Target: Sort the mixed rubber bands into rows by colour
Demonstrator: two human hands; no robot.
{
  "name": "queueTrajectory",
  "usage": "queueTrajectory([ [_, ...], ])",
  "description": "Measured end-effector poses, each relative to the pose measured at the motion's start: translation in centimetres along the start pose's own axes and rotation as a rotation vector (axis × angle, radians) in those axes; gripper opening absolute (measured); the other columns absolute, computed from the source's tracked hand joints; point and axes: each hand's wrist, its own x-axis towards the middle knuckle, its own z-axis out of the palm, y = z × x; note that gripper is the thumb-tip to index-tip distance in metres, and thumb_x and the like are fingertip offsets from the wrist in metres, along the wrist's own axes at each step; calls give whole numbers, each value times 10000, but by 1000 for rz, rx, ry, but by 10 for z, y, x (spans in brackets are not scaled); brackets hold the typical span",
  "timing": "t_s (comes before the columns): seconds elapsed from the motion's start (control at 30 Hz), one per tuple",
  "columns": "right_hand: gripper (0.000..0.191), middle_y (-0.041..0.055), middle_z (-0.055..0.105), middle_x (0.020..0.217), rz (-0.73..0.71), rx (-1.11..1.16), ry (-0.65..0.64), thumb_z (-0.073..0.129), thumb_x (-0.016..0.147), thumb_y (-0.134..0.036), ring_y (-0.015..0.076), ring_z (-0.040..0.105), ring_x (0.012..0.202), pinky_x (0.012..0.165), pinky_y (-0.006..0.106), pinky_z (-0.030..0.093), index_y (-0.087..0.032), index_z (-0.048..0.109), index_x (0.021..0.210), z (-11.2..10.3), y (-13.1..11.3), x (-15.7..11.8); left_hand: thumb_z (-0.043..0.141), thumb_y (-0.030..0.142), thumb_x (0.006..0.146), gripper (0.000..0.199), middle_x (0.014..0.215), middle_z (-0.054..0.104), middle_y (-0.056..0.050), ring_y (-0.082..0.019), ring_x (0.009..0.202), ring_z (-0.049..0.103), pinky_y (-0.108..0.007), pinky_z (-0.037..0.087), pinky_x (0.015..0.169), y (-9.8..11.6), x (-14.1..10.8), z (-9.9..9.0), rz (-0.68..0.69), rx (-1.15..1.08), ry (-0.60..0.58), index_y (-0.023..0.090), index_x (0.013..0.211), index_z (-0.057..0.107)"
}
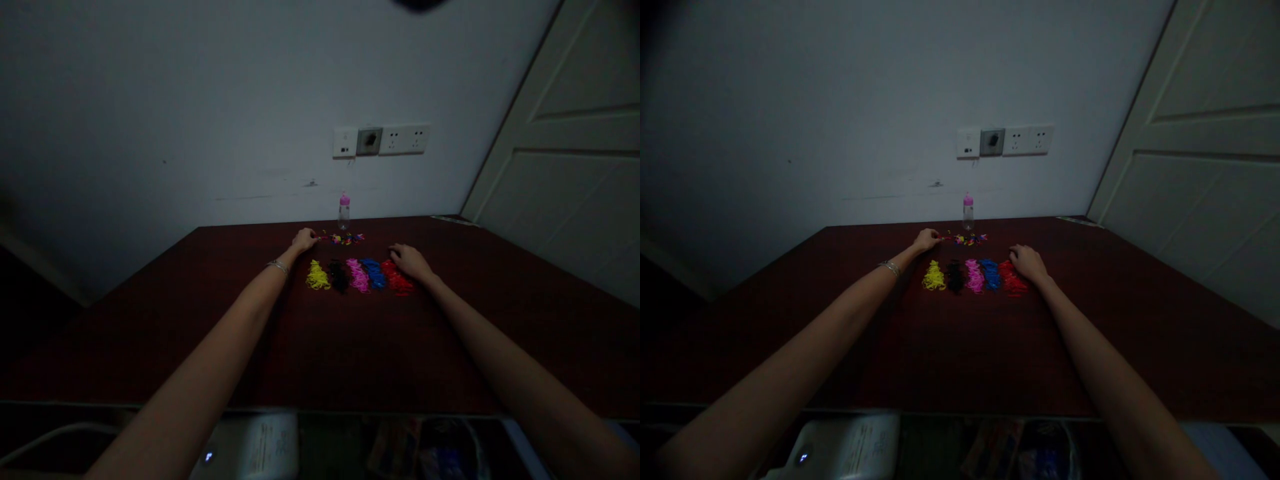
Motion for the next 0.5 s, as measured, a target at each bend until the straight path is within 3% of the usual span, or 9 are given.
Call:
queueTrajectory([
  [0.27,411,138,593,1205,4,8,0,365,865,-264,239,551,1092,933,329,411,-117,607,1162,-2,-2,-2,605,189,746,170,942,683,-107,-171,881,608,-227,443,791,-3,-2,-2,-17,-24,34,144,871,711],
  [0.5,412,149,570,1236,13,15,9,367,869,-273,245,529,1131,956,338,397,-107,605,1161,-2,-2,-2,622,260,740,179,940,688,-89,-169,859,616,-233,447,767,3,-5,-3,-55,-35,36,171,864,715],
])
